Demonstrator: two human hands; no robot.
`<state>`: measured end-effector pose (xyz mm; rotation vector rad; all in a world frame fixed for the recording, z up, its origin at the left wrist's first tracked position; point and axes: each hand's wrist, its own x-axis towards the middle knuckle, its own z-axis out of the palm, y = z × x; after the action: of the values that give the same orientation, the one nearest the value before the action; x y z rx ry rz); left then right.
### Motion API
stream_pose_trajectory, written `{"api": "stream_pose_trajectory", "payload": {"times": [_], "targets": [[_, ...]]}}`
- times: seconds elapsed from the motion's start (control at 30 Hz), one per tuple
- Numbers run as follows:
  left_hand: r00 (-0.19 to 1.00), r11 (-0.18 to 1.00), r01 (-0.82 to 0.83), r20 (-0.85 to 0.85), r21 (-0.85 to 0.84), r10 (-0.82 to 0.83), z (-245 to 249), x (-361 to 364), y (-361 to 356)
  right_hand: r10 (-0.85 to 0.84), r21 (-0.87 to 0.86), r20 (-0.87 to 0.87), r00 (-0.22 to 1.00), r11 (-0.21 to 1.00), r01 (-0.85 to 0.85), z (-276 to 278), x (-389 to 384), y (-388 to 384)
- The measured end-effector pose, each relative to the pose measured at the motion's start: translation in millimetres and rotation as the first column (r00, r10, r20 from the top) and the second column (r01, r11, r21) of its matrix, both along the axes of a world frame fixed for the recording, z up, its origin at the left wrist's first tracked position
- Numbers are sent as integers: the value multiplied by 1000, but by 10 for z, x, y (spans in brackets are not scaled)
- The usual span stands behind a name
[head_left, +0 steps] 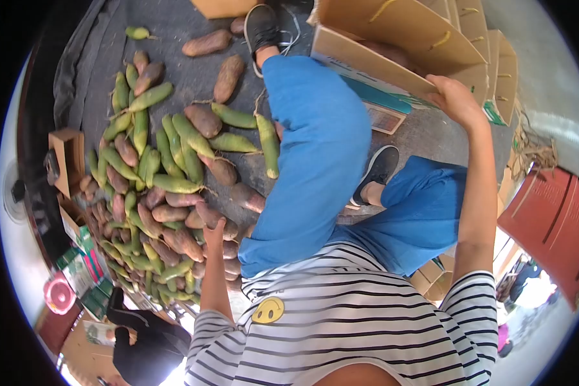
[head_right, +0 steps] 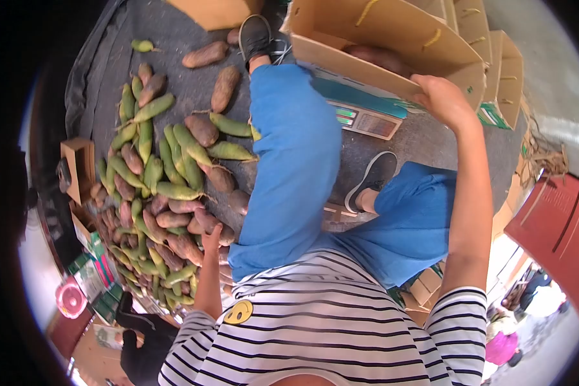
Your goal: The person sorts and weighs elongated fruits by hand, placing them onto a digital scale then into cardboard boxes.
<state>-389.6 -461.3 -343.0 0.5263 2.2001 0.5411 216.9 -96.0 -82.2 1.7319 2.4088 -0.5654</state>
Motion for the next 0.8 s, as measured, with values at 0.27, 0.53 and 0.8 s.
{"api": "stream_pose_trajectory", "payload": {"times": [0.27, 0.53, 0.8], "targets": [[959, 514, 224, -93, 828, -268, 2226, 1766, 2722, -40, -18, 22, 999, 999, 41, -5, -24, -20], [701, -173, 639, -660, 750, -271, 3283, 3675, 4029, -1, -33, -5, 1000, 999, 1, -63, 32, 33], [599, 20, 758, -684, 651, -416, 2773, 3044, 3774, 65, -28, -132, 989, 997, -70, -147, 110, 19]]}}
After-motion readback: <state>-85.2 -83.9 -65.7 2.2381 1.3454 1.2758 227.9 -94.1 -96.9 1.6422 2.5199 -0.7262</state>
